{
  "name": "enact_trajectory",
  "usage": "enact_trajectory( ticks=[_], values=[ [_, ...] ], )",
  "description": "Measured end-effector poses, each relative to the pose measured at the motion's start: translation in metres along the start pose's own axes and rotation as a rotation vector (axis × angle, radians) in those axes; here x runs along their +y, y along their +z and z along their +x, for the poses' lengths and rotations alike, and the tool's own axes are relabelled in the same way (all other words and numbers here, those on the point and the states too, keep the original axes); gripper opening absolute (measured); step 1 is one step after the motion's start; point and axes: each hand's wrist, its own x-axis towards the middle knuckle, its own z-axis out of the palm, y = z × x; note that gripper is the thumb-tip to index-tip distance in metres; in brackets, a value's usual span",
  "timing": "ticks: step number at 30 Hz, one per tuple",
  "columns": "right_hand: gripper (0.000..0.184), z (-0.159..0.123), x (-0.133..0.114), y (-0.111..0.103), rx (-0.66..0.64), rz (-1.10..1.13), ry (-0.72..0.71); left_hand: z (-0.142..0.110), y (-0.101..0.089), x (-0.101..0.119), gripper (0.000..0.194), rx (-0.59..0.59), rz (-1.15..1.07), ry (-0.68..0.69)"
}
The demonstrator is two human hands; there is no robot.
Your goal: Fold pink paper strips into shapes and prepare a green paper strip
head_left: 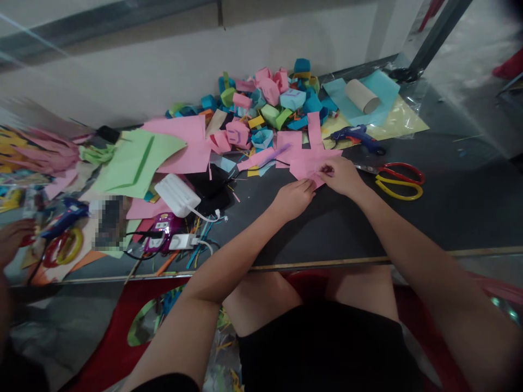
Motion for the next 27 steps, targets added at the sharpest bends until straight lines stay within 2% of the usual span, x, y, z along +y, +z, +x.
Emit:
enact_trajectory(
  ticks=[6,13,16,19,22,27],
  values=[
    [0.005,0.000,0.004,0.002,0.009,0.028,-0.013,-0.003,0.002,-0.001,0.033,0.087,0.050,0.032],
    [0.005,0.000,0.007,0.004,0.015,0.013,-0.034,-0.003,-0.003,0.013,0.035,0.085,0.055,0.057],
    [0.004,0.001,0.008,0.004,0.012,0.002,-0.046,-0.003,-0.004,0.013,0.035,0.101,0.011,-0.043],
    [0.004,0.002,0.010,0.005,0.002,0.004,-0.057,-0.001,-0.003,0.004,0.033,0.118,-0.049,-0.169],
    [0.005,0.002,0.010,0.005,0.000,0.002,-0.067,0.001,0.001,-0.008,0.038,0.061,-0.111,-0.175],
    [0.005,0.002,0.010,0.006,0.004,-0.009,-0.075,0.001,0.003,-0.019,0.046,-0.097,-0.173,-0.056]
  ],
)
